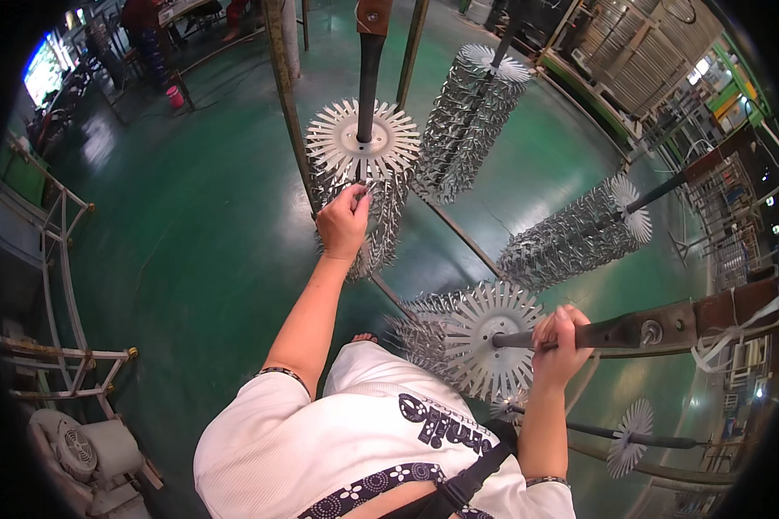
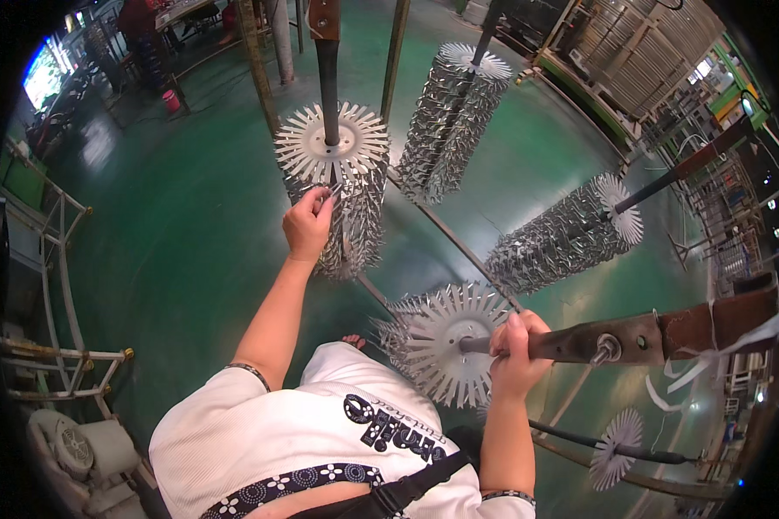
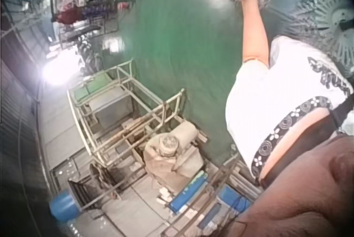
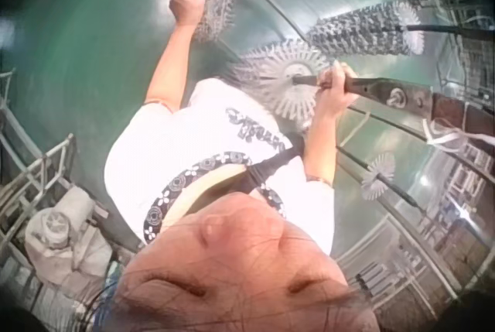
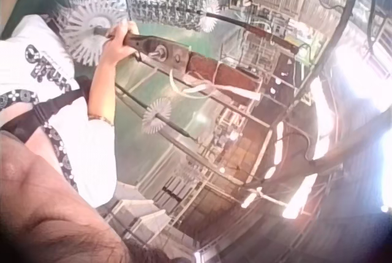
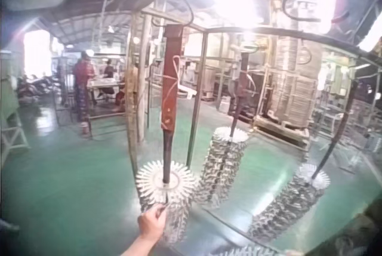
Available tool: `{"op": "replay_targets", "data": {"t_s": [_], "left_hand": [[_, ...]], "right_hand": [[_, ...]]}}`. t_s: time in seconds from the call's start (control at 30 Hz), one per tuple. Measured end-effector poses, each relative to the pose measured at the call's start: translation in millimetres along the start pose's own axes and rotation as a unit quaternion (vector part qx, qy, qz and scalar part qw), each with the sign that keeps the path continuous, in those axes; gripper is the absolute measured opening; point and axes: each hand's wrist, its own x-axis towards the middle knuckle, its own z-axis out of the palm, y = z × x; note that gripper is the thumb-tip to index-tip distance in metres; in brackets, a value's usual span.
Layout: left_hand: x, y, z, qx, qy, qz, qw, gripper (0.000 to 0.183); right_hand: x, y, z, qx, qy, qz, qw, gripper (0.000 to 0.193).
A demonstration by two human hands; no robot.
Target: The person hangs small metal items onto vertical hooks on a metal rack by hand, then moves the rack to another location in the facility.
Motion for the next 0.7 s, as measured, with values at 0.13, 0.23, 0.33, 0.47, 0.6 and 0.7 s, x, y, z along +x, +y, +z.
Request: {"op": "replay_targets", "data": {"t_s": [0.13, 0.23, 0.33, 0.47, 0.6, 0.7], "left_hand": [[-6, 6, -15, -0.022, -0.024, -0.017, 0.999, 0.011], [-6, 8, -28, -0.037, -0.037, -0.022, 0.998, 0.01], [-3, 18, -40, -0.067, -0.063, -0.035, 0.995, 0.011], [3, 27, -50, -0.1, -0.083, -0.047, 0.99, 0.011], [1, 33, -45, -0.143, -0.107, -0.067, 0.982, 0.012], [-7, 34, -41, -0.141, -0.121, -0.075, 0.98, 0.011]], "right_hand": [[11, 3, -5, 0.017, -0.017, 0.022, 0.999, 0.03], [17, 4, -7, 0.023, -0.035, 0.031, 0.999, 0.03], [21, 6, -8, 0.023, -0.048, 0.025, 0.998, 0.03], [24, 3, -5, 0.026, -0.056, 0.036, 0.997, 0.03], [24, 4, -6, 0.023, -0.048, 0.042, 0.998, 0.031], [24, 5, -10, 0.041, -0.055, 0.06, 0.996, 0.032]]}}
